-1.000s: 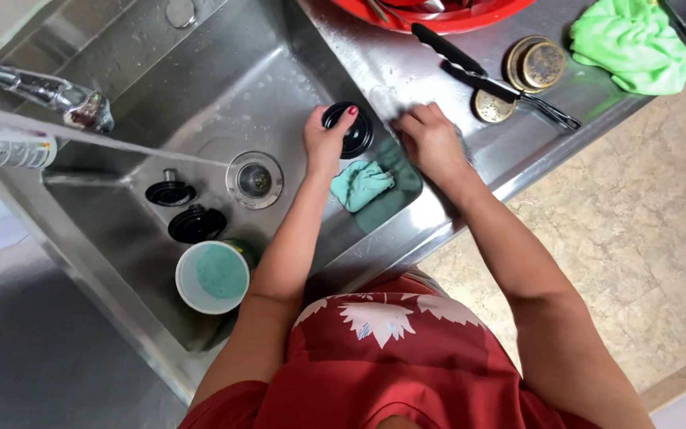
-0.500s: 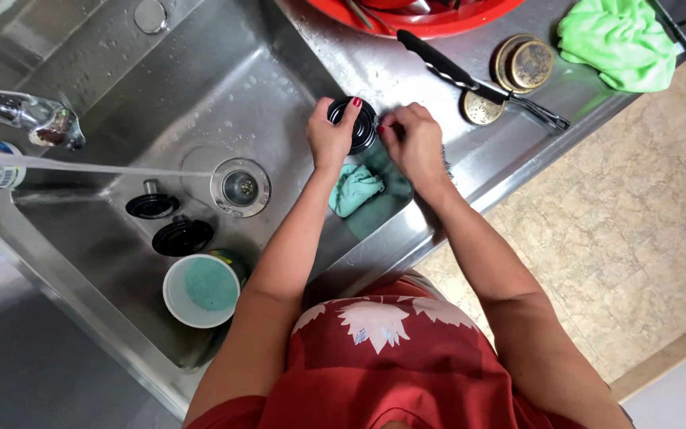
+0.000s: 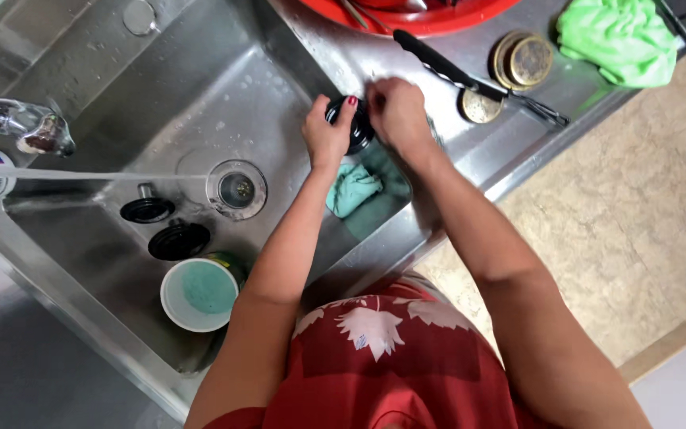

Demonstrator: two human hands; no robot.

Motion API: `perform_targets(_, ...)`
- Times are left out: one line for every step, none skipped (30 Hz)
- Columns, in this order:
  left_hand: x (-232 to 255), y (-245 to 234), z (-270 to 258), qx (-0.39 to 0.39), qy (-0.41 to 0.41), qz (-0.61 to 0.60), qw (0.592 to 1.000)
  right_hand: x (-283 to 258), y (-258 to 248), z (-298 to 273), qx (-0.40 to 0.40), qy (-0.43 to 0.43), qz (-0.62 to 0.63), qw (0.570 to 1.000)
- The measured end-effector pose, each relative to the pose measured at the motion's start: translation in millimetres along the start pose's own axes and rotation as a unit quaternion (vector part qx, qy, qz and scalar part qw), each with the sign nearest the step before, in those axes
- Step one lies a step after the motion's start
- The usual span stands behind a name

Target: The person scrubs a black plastic lid with a steel wool pad and rinses it under running water in a kitchen sink. They repeat the scrubbing and rinsing process several times, handling the lid and pad with both hands.

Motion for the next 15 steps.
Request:
perform_targets(-0.5,1.5,-1.0,-0.001,0.001,0.000,1.000,-1.1,-3.6,-1.3,0.001,0.000,0.000,1.000)
perform_targets(-1.4,1.8,-1.8,0.002,-0.008,0.009,1.000,-4.5,-5.9,-2.4,-0.015,-0.013,0.002,1.000)
perform_targets(-0.6,2.5,2.1,0.008,-0.015,0.016,1.000,-8.2,-8.0,1.1,-0.029,-0.029,0.004,0.999)
perform_targets(-6.6,5.0,1.1,0.010,-0.011,0.014,1.000,-6.4,-4.9,-9.0,-0.025,-0.032,0.003,0.999)
perform_targets(-16.5,10.4,2.2,0.004,-0.057,0.029,0.998,2.4,-0.4,-16.0,-0.039,0.015,-0.021,0.999)
perform_targets(-27.0,16.4,3.3,-0.002,-0.102,0.043,0.994,12.3,4.4,-23.5,-0.051,0.062,-0.045,0.996)
perform_targets(-28.3,17.5,6.9,-0.002,-0.102,0.044,0.994,11.7,6.2,-13.4,-0.051,0.062,-0.045,0.996)
perform_targets(-28.8,19.2,9.8,0.001,-0.090,0.039,0.995,11.9,8.3,-4.4,-0.054,0.061,-0.052,0.995)
perform_targets(-31.0,20.4,4.4,-0.003,-0.080,0.037,0.996,12.4,8.2,-4.0,-0.059,0.066,-0.059,0.994)
perform_targets(-34.5,19.9,-3.5,-0.009,-0.083,0.040,0.996,13.5,7.9,-12.0,-0.061,0.073,-0.059,0.994)
perform_targets(-33.7,20.2,-0.2,-0.007,-0.092,0.044,0.995,11.0,7.2,-7.1,-0.057,0.044,-0.064,0.995)
perform_targets(-32.2,19.5,3.6,-0.006,-0.101,0.049,0.994,7.4,6.2,-1.7,-0.053,0.015,-0.068,0.996)
perform_targets(-32.1,18.5,4.9,-0.004,-0.096,0.046,0.994,9.3,6.1,-14.2,-0.048,0.012,-0.069,0.996)
perform_targets(-32.9,18.2,6.6,-0.006,-0.098,0.053,0.994,12.9,7.2,-26.4,-0.051,0.022,-0.059,0.997)
perform_targets(-34.3,20.0,5.8,-0.009,-0.102,0.060,0.993,18.7,7.6,-40.4,-0.055,0.032,-0.050,0.997)
Point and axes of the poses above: each hand's wrist, its own z-axis towards the middle knuckle, its own y-axis out of the palm, x = y × z, the point moved 5 cm from there along z, towards the middle knuckle, and after that the axes turned 8 degrees about x, right-handed, at the moved point
